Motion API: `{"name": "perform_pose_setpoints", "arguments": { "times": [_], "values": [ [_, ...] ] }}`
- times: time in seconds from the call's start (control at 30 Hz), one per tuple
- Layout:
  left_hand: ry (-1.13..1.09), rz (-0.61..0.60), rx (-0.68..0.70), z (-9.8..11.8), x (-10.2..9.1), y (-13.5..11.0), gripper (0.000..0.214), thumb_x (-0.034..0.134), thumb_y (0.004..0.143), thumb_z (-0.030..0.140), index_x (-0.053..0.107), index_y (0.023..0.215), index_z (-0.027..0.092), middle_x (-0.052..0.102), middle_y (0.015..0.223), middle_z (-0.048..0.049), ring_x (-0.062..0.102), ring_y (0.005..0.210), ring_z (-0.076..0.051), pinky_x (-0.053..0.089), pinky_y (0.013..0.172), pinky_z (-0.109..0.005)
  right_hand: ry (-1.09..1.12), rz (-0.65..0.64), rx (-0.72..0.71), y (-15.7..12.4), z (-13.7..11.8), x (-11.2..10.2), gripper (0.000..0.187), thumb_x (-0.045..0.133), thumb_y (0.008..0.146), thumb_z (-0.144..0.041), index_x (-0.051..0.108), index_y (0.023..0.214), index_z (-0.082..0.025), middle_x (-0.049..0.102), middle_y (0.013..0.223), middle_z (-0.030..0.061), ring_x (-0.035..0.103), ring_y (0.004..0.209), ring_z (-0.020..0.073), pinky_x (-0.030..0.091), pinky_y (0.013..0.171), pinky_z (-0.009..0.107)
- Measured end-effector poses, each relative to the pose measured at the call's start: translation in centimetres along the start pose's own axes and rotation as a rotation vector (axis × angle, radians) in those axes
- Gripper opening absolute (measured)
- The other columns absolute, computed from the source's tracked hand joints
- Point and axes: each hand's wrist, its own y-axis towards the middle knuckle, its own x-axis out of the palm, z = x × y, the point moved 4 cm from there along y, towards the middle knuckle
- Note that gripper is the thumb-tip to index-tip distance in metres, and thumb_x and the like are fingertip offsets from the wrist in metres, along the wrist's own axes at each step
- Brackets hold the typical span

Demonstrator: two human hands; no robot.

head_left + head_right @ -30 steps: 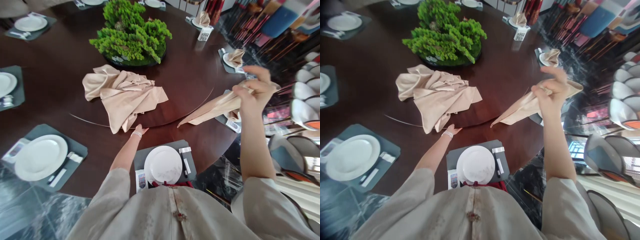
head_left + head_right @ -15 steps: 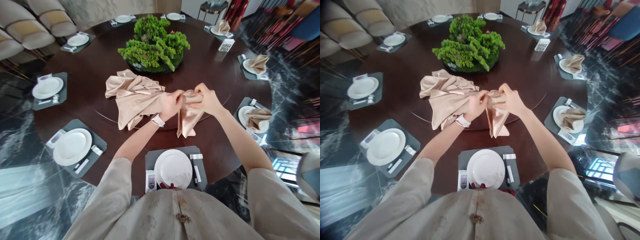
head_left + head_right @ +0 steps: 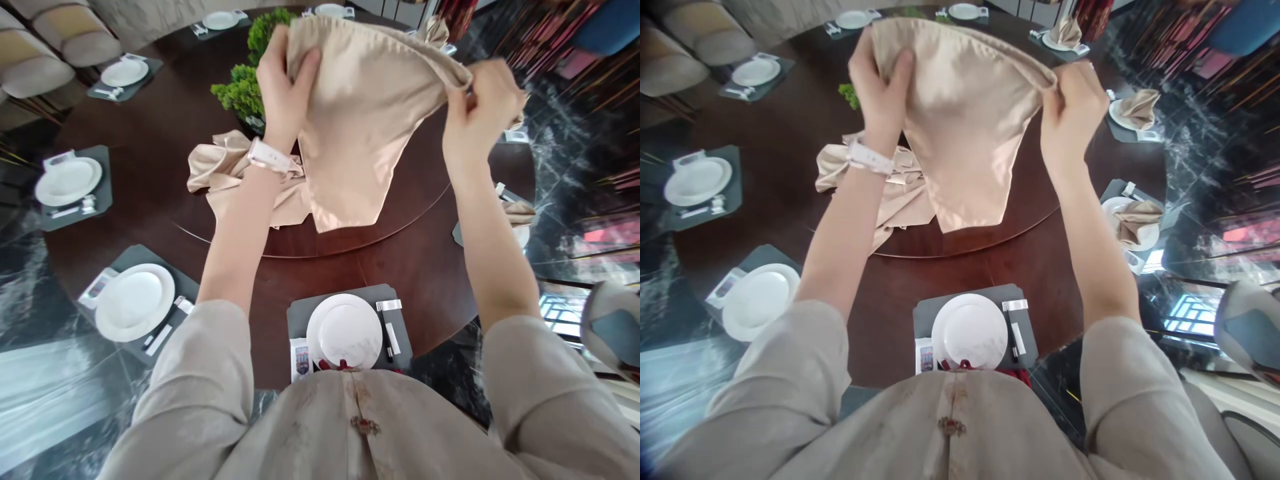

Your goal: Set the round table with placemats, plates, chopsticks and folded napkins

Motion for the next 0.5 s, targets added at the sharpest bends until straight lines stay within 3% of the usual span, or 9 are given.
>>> {"name": "perform_pose_setpoints", "arguments": {
  "times": [0.07,0.13,0.17,0.23,0.33,0.4,0.5],
  "values": [
    [0.013,0.096,0.050,2.7,-2.6,-4.4,0.028,0.058,0.099,0.038,0.057,0.079,0.018,0.058,0.079,-0.0005,0.062,0.081,-0.015,0.052,0.086,-0.033,0.140,0.071,0.065,-5.3,-0.4,-2.0,0.038,0.037,0.105,-0.048,0.063,0.105,-0.022,0.065,0.086,0.0042,0.069,0.077,0.0186,0.054,0.074,0.034],
    [-0.044,0.030,0.083,4.6,-3.8,-10.9,0.022,0.056,0.099,0.025,0.063,0.078,0.019,0.065,0.083,-0.0022,0.065,0.087,-0.016,0.052,0.090,-0.034,0.167,0.045,0.112,-12.5,-0.8,-2.9,0.036,0.041,0.103,-0.046,0.067,0.106,-0.021,0.070,0.094,0.0049,0.071,0.086,0.0200,0.055,0.079,0.035],
    [-0.068,-0.042,0.025,4.9,-3.9,-14.7,0.019,0.054,0.098,0.020,0.069,0.086,0.019,0.069,0.087,-0.0029,0.067,0.091,-0.017,0.052,0.092,-0.034,0.190,0.027,0.137,-16.4,-0.9,-3.0,0.033,0.045,0.101,-0.045,0.069,0.103,-0.022,0.071,0.097,0.0052,0.072,0.091,0.0213,0.055,0.081,0.035],
    [-0.136,-0.163,-0.179,4.5,-3.5,-22.5,0.018,0.054,0.095,0.019,0.072,0.093,0.019,0.072,0.086,-0.0027,0.070,0.087,-0.017,0.055,0.087,-0.032,0.297,-0.100,0.206,-24.0,-0.8,-2.1,0.026,0.051,0.098,-0.039,0.072,0.098,-0.024,0.074,0.098,0.0053,0.072,0.094,0.0221,0.056,0.084,0.036],
    [-0.273,-0.292,-0.559,2.7,-2.0,-33.2,0.023,0.052,0.092,0.019,0.073,0.101,0.020,0.075,0.091,-0.0032,0.071,0.073,-0.015,0.057,0.072,-0.027,0.420,-0.286,0.446,-33.6,0.4,0.5,0.016,0.062,0.089,-0.035,0.073,0.090,-0.025,0.075,0.099,0.0062,0.072,0.095,0.0235,0.057,0.088,0.038],
    [-0.308,-0.315,-0.760,1.7,-0.9,-38.8,0.016,0.058,0.088,0.020,0.073,0.093,0.020,0.075,0.086,-0.0036,0.072,0.075,-0.017,0.056,0.074,-0.027,0.477,-0.399,0.640,-38.2,1.4,2.4,0.011,0.073,0.079,-0.034,0.074,0.084,-0.025,0.074,0.099,0.0061,0.071,0.096,0.0244,0.057,0.089,0.037],
    [-0.267,-0.307,-1.087,0.5,0.4,-44.7,0.009,0.066,0.083,0.023,0.073,0.087,0.019,0.070,0.071,-0.0025,0.068,0.069,-0.018,0.052,0.070,-0.026,0.538,-0.476,1.027,-42.9,2.9,4.8,0.015,0.081,0.068,-0.033,0.071,0.070,-0.022,0.072,0.083,0.0038,0.068,0.083,0.0212,0.056,0.079,0.031]
  ]
}}
